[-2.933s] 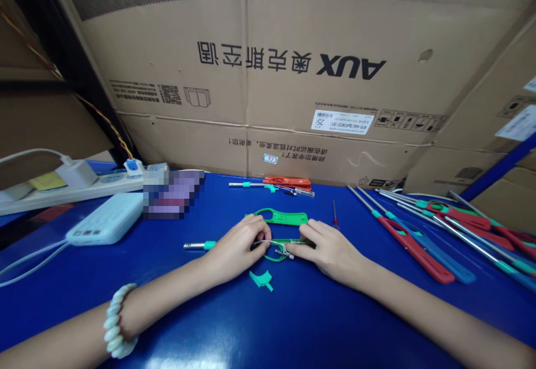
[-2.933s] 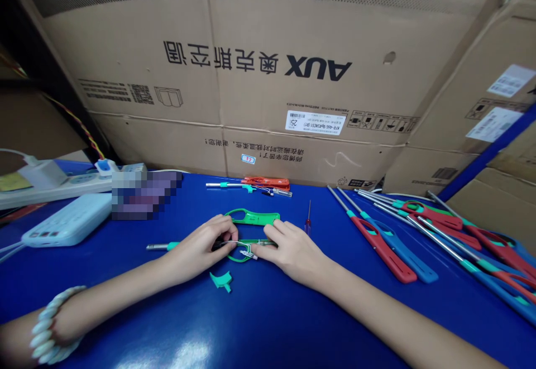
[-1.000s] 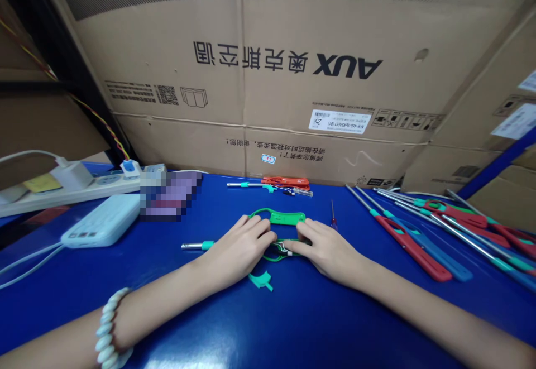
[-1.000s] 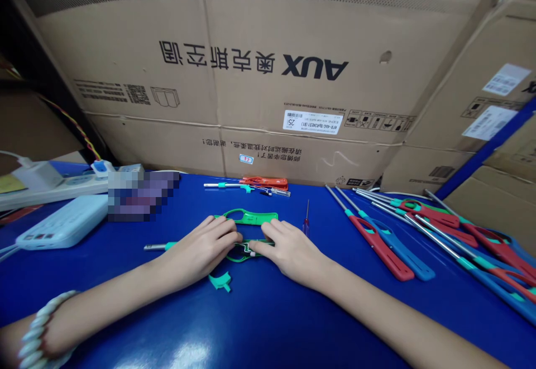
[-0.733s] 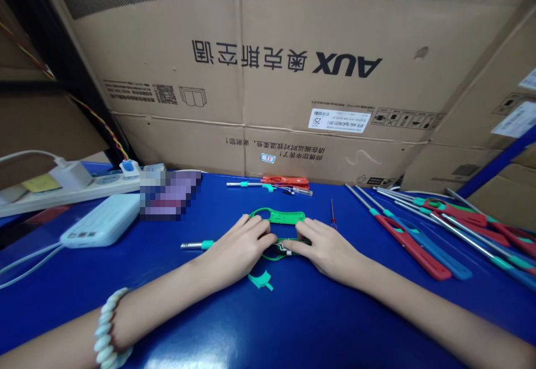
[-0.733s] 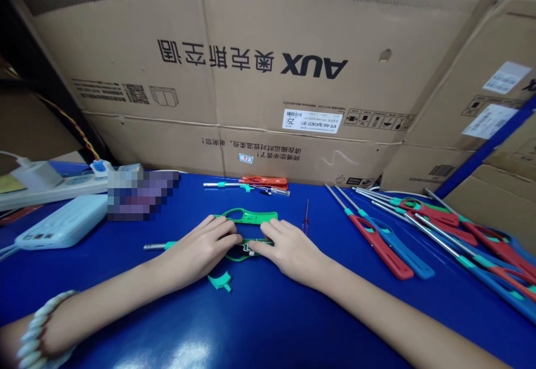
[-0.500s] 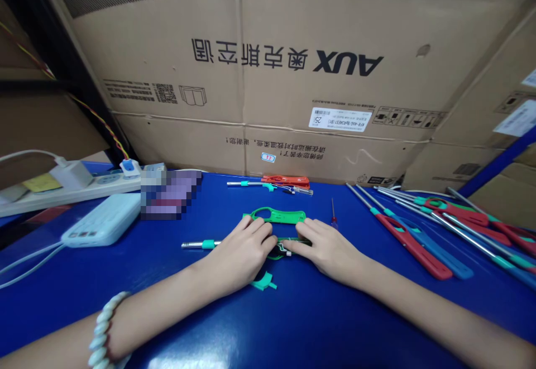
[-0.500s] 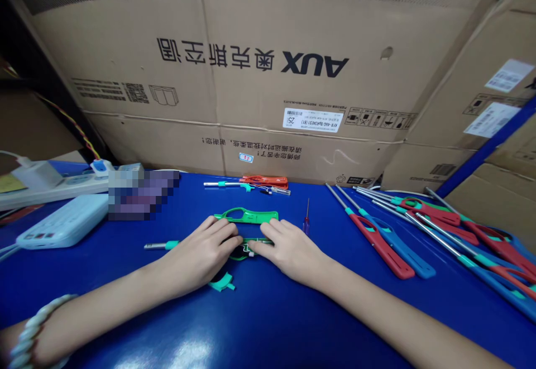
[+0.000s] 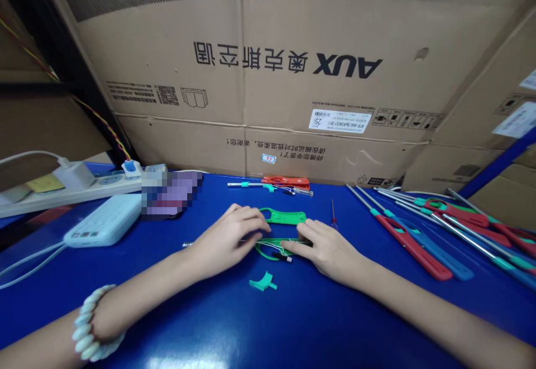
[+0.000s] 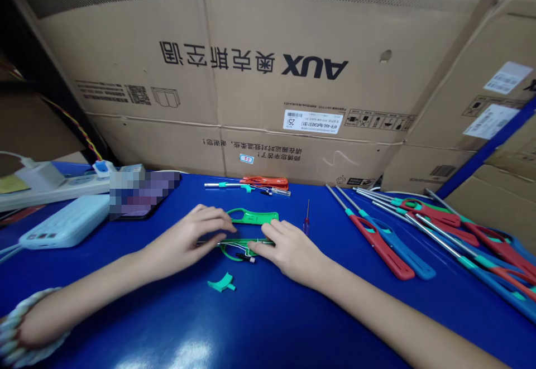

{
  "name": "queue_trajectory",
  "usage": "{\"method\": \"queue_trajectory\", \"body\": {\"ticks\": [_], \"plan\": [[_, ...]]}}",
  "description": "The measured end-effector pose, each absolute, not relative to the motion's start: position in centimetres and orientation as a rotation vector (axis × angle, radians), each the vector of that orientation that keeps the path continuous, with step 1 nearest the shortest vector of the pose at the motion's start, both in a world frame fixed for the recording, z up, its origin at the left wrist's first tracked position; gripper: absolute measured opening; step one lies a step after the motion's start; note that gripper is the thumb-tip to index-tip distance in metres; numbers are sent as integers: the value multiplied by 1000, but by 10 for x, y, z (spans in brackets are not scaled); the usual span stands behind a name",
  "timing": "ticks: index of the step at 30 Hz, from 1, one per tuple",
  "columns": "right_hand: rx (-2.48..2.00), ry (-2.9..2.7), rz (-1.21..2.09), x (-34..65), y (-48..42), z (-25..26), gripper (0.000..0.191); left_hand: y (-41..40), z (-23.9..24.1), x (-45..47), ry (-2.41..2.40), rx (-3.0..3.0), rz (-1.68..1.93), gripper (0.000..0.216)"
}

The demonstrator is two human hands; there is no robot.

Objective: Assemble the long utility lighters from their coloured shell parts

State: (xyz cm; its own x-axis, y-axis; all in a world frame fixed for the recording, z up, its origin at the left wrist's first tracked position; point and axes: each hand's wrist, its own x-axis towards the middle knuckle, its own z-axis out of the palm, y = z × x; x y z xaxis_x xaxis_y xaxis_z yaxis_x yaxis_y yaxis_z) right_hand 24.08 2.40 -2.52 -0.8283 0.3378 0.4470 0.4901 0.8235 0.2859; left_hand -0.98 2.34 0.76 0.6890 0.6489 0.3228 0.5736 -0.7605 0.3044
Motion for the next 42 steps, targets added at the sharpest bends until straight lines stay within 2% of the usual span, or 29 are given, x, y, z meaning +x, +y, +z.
{"method": "queue_trajectory", "body": {"ticks": [2,6,21,25,32,42], "plan": [[-621,-2629,-549,241,25,-26,33,29,13,-18,1028,2645,647,17],[-621,-2638,-541,242,25,-27,33,35,18,-28,1022,2602,458,11],[-654,-2654,-622,243,24,-22,32,27,11,-17,993,2702,346,17],[-736,-2680,-475,241,19,-14,25,25,12,-16,1003,2747,321,17],[-770,-2691,-115,235,7,-10,25,25,10,-15,1031,2738,298,15],[-766,-2519,144,233,12,-21,13,26,7,-14,1003,2713,348,16]]}}
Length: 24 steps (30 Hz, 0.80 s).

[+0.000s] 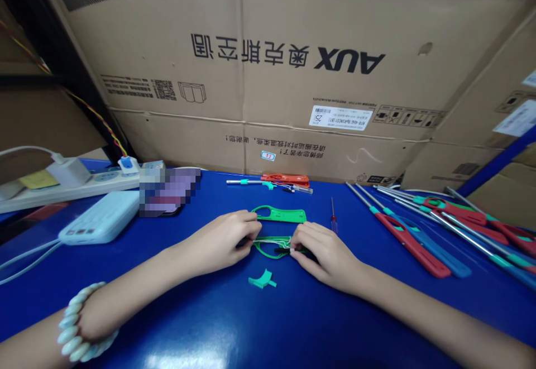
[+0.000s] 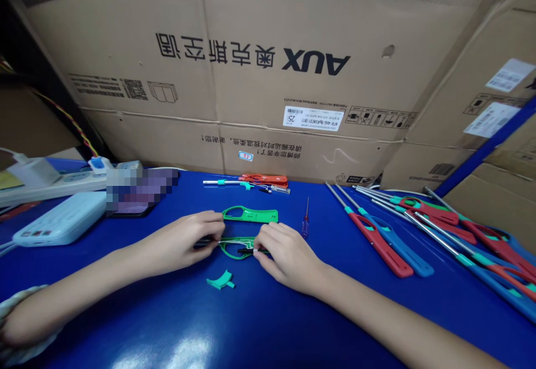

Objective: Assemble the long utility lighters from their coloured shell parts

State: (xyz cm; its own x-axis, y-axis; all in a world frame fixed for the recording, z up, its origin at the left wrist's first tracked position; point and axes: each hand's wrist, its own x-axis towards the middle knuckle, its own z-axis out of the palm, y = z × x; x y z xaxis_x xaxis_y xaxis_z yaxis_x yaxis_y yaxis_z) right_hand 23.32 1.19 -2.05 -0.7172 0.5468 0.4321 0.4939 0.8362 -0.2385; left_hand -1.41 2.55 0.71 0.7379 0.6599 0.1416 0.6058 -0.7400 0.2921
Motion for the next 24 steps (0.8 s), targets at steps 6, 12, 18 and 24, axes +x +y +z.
{"method": "queue_trajectory", "body": {"ticks": [6,12,18,24], "plan": [[-801,-2404,327,233,13,-24,7,25,8,-14,996,2712,337,16],[-851,-2349,421,232,13,-24,7,24,12,-14,987,2707,317,16],[-932,-2323,457,230,12,-19,9,25,12,-15,989,2688,311,16],[-936,-2401,404,229,10,-16,11,26,11,-17,960,2685,311,15]]}}
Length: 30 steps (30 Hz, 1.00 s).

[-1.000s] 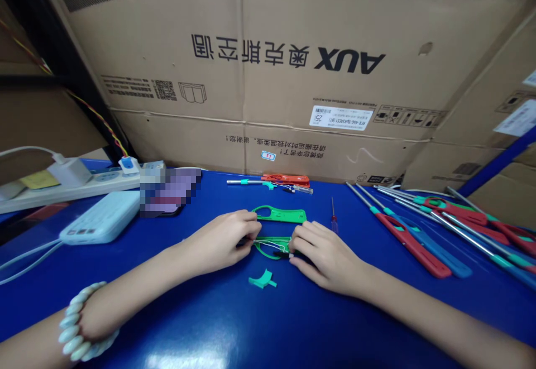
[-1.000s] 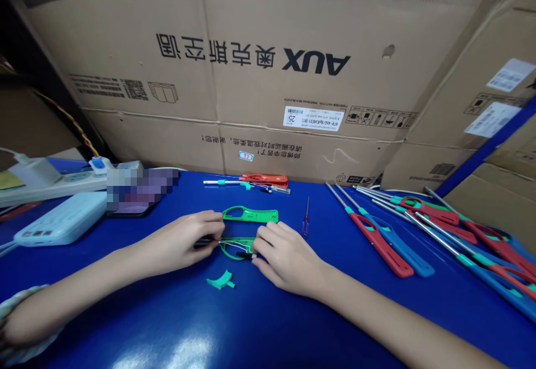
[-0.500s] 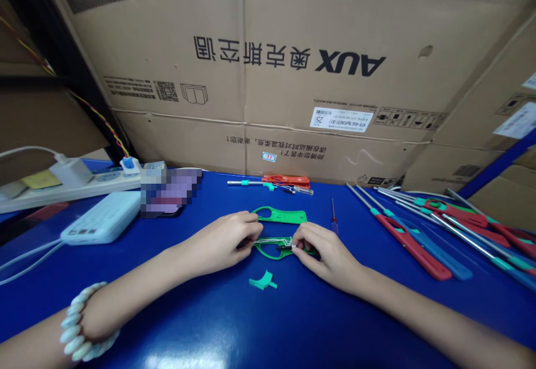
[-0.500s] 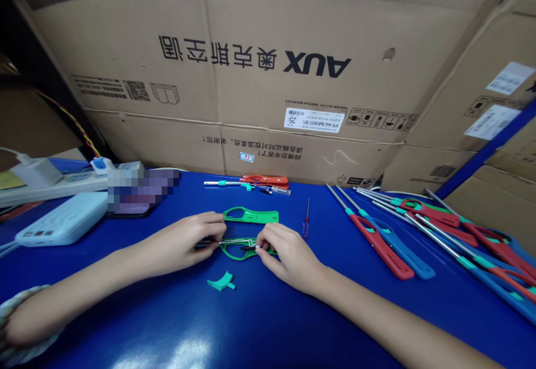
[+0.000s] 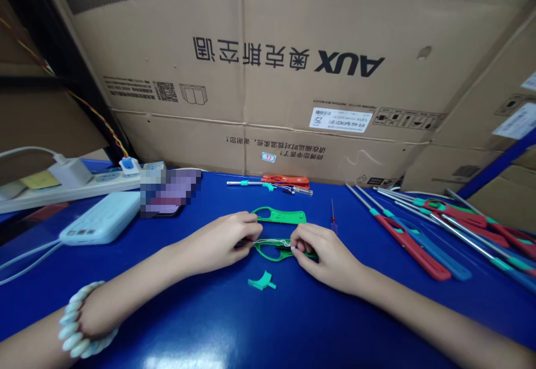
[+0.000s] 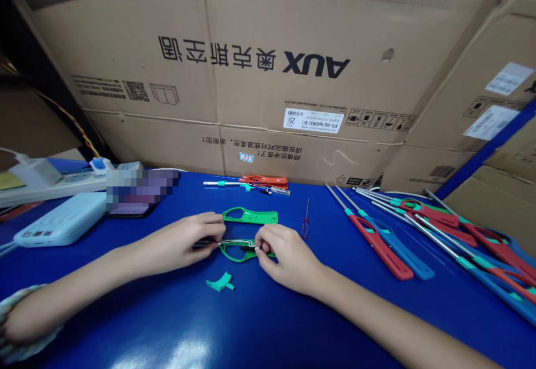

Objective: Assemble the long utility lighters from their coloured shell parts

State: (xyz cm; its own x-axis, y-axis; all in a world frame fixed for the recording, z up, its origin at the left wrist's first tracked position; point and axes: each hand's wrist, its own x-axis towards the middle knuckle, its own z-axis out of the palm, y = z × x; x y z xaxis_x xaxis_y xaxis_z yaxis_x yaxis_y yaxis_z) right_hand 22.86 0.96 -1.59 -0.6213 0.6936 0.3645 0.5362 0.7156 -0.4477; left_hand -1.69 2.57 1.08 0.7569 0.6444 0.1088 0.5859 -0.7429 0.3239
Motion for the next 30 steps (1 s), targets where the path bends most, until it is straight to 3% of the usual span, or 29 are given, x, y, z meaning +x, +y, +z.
{"method": "queue_trajectory", "body": {"ticks": [16,30], "plan": [[-907,-2404,356,230,13,-20,7,25,12,-15,889,2705,356,21],[-940,-2337,566,234,18,-21,8,25,15,-16,888,2755,354,14]]}}
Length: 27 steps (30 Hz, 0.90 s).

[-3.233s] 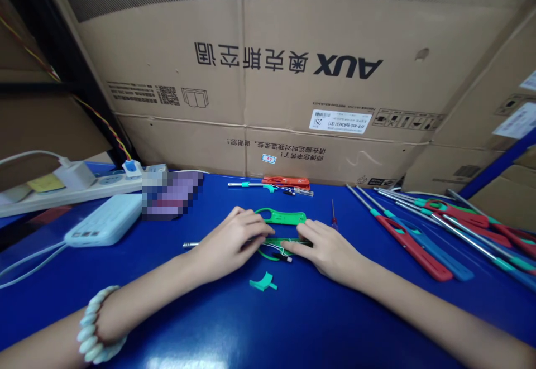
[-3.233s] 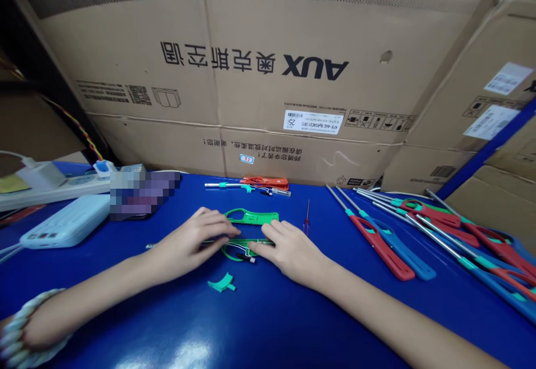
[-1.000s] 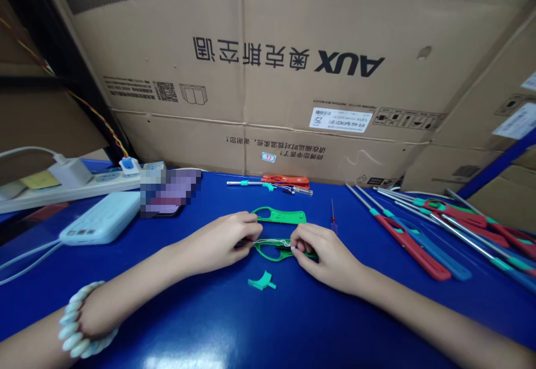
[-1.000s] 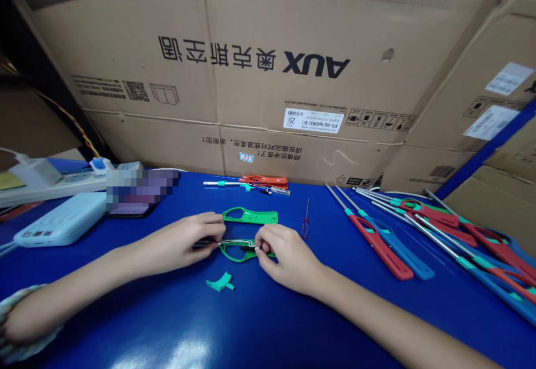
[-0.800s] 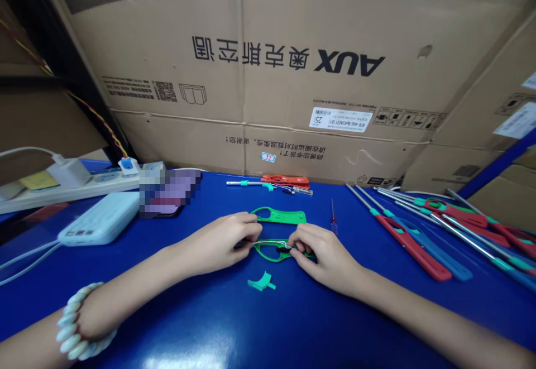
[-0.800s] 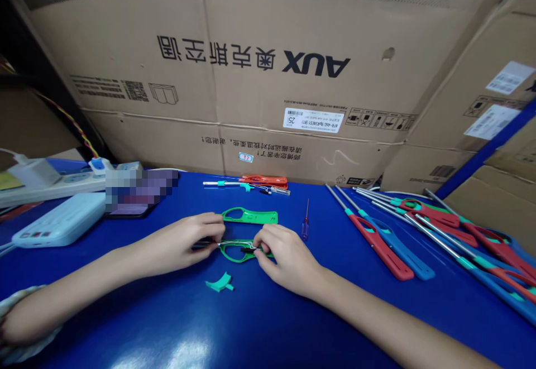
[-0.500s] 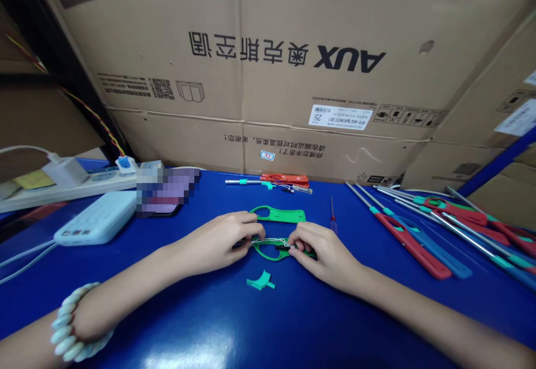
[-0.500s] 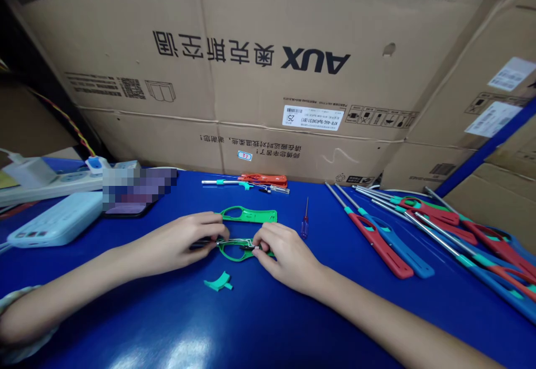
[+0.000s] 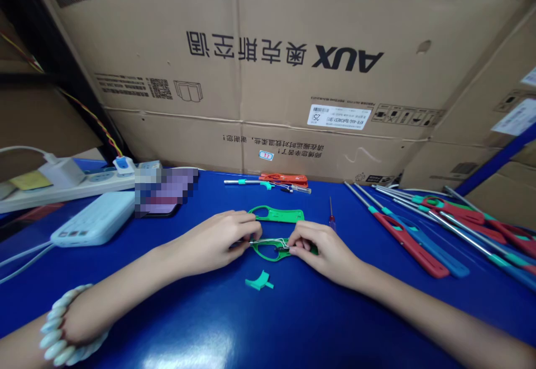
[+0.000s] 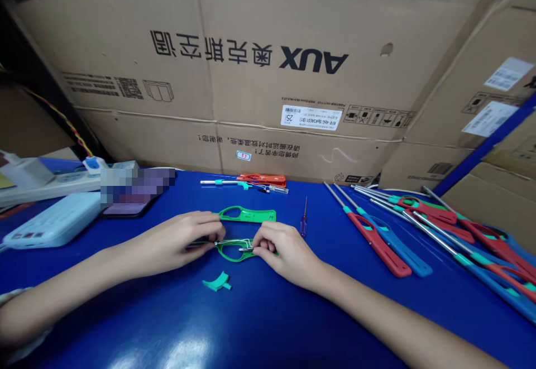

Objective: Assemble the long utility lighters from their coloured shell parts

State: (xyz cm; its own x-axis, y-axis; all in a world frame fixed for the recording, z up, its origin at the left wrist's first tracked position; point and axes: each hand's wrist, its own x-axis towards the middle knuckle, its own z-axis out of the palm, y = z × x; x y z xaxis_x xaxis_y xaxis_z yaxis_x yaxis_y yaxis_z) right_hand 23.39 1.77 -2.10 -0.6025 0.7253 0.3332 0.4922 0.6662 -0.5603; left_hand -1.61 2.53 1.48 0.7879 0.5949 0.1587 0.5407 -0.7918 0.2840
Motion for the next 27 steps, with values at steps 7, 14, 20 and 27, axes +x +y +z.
{"method": "queue_trajectory", "body": {"ticks": [7,14,20,27], "plan": [[-965,-2294,610,233,18,-21,8,13,26,-10,689,2665,239,23],[-966,-2262,644,233,19,-23,8,9,27,-8,634,2631,103,25],[-970,-2253,653,232,18,-23,9,10,26,-6,647,2631,101,14],[-988,-2251,671,231,19,-22,8,13,24,-8,685,2405,437,13]]}}
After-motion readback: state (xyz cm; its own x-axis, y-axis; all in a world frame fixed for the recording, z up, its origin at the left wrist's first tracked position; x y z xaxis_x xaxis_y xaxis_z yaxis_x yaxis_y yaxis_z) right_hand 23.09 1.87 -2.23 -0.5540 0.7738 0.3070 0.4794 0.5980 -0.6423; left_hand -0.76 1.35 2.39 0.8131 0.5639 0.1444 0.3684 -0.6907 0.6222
